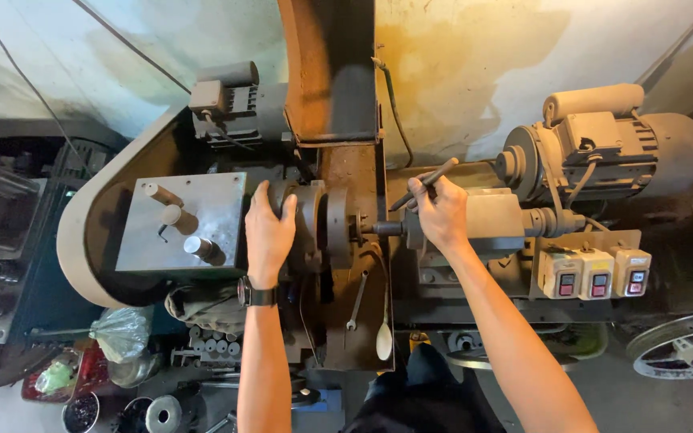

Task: The person operates a metal lathe, using a tool to manually rotate the chuck and tighten a cylindrical metal part. They then secure a guard, start the machine, and use a file to smooth the rotating part before stopping the machine and inspecting the finished piece.

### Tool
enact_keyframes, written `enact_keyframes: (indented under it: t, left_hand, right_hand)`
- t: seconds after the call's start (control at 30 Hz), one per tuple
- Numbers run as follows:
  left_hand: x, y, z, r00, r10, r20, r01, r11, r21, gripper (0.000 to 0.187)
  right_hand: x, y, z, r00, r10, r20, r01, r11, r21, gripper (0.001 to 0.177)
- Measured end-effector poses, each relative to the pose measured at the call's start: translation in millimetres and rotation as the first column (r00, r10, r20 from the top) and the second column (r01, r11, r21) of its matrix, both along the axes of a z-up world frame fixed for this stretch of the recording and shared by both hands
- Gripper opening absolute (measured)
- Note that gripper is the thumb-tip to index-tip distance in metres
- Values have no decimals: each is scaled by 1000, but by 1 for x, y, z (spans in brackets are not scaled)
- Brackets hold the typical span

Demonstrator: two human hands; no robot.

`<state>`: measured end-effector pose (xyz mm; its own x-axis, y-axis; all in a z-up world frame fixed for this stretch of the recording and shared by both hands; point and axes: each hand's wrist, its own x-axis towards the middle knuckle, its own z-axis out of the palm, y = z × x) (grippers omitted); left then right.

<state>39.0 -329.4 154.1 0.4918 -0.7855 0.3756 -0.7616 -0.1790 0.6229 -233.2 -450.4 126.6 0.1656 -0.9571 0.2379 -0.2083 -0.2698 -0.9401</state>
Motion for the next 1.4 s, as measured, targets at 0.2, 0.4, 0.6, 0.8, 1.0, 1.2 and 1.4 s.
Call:
enact_keyframes:
  t: [0.2,0.4,0.6,0.8,1.0,1.2,1.4]
  left_hand:
    - [-32,48,-24,990,27,-139,-62,964,-259,49]
    - [-20,32,-6,993,-1,121,36,958,-284,55]
    - [16,-39,1,988,147,40,-149,883,446,48]
    - [26,-46,-24,975,194,106,-218,926,308,49]
    - [24,-44,-15,979,195,63,-205,936,288,49]
    - [22,-43,-11,979,202,33,-202,928,312,48]
    - [11,-39,8,961,252,115,-277,905,324,54]
  right_hand:
    - [2,-1,-2,998,-18,63,21,999,-48,23]
    - [0,-4,-6,999,-35,32,37,997,-66,22]
    - [-5,-10,-9,958,-1,288,-6,1000,21,24]
    - [29,-37,6,928,160,337,-170,985,0,31]
    - [87,-81,-23,939,325,109,-315,944,-95,25]
    - [97,-73,-8,938,339,-74,-347,928,-137,18]
    - [64,-69,-8,964,217,151,-196,971,-138,22]
